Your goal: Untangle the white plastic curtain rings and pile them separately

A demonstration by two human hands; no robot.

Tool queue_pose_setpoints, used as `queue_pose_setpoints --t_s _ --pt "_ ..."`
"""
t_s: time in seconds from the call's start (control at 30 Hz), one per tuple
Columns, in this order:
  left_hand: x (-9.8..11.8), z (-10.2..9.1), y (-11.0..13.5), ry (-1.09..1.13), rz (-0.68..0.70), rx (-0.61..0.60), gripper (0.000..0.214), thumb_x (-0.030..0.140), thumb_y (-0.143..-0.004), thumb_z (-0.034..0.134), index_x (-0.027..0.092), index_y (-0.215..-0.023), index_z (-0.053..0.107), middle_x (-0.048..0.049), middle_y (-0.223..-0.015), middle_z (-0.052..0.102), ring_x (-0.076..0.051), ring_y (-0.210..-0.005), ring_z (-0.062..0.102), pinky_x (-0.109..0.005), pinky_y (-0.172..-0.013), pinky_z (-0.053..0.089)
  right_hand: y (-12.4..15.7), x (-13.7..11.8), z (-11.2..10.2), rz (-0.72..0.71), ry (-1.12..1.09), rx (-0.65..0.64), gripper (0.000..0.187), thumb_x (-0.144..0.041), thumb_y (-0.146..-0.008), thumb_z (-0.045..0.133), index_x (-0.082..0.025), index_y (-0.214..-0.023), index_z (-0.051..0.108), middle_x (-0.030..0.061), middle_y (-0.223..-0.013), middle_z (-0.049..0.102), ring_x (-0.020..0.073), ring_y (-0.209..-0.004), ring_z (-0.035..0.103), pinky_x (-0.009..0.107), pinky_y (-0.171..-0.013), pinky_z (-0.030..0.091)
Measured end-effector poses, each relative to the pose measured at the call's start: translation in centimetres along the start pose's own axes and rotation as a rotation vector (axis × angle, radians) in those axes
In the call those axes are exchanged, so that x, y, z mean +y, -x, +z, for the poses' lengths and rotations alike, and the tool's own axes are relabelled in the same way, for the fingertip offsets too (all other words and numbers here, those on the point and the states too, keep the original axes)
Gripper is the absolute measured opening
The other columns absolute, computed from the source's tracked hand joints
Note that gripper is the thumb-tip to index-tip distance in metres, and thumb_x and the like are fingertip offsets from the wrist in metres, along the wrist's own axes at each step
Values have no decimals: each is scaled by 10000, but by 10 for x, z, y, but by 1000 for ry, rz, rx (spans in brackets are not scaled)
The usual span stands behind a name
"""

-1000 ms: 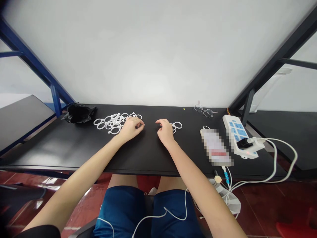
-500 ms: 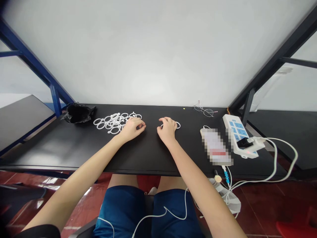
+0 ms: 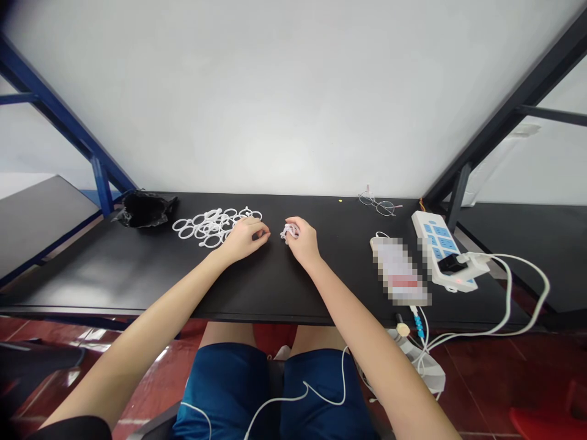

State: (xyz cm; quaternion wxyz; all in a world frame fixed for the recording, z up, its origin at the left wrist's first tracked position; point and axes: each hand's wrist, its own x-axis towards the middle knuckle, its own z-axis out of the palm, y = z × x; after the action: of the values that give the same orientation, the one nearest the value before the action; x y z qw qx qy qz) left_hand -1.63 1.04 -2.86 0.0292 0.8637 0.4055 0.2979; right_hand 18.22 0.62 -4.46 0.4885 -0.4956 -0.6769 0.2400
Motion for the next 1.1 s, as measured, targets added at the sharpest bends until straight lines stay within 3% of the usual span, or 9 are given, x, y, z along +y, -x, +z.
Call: queue_pose_setpoints --t_s 0.17,0.3,0.6,0.73,0.87,0.97,1.03,1.1 --pt "1 -1 0 -4 7 -6 115 204 -862 529 187 -793 620 -7 -680 573 -174 -728 557 -335 -772 401 -6 5 0 93 -312 121 376 -86 -671 519 -195 -1019 611 64 -1000 696 188 -928 679 381 -898 527" --pt "1 -1 0 -1 4 -14 122 212 -864 523 189 -797 622 -12 -683 577 -179 -732 560 -344 -778 404 -11 3 -7 200 -421 213 264 -131 -666 561 -172 -919 627 71 -936 708 197 -886 692 374 -837 548" --pt "0 -1 0 8 16 -15 117 201 -866 525 189 -793 617 -11 -693 584 -177 -729 557 -334 -775 402 -13 -5 -11 419 -522 291 143 -242 -657 661 -169 -780 662 45 -809 704 154 -714 656 275 -641 545" --pt "1 -1 0 7 18 -18 121 203 -868 522 189 -796 618 -14 -701 588 -180 -737 562 -337 -782 403 -14 -9 -14 431 -482 342 128 -239 -652 650 -171 -760 659 39 -769 694 167 -729 654 253 -589 521" --pt "1 -1 0 4 15 -21 125 200 -872 519 188 -797 618 -13 -698 591 -178 -739 563 -337 -782 406 -13 -14 -18 426 -462 453 87 -237 -657 632 -175 -718 631 16 -648 643 138 -590 589 219 -459 421" --pt "1 -1 0 -5 18 -18 132 210 -878 523 184 -791 618 -14 -696 589 -177 -736 563 -340 -784 410 -13 -19 -19 468 -556 388 98 -256 -660 646 -184 -702 596 -1 -610 622 93 -462 480 201 -367 305" --pt "2 -2 0 14 31 -1 133 234 -891 522 184 -820 622 -13 -698 586 -175 -739 566 -343 -792 418 -13 -23 -19 487 -640 268 131 -283 -660 659 -185 -697 580 -2 -609 626 80 -427 449 194 -344 279" --pt "6 -3 1 79 37 54 160 296 -898 543 185 -986 617 -17 -761 602 -169 -752 572 -342 -807 436 -11 -26 -17 478 -679 123 172 -322 -664 671 -180 -708 584 -2 -600 625 71 -401 441 184 -330 271"
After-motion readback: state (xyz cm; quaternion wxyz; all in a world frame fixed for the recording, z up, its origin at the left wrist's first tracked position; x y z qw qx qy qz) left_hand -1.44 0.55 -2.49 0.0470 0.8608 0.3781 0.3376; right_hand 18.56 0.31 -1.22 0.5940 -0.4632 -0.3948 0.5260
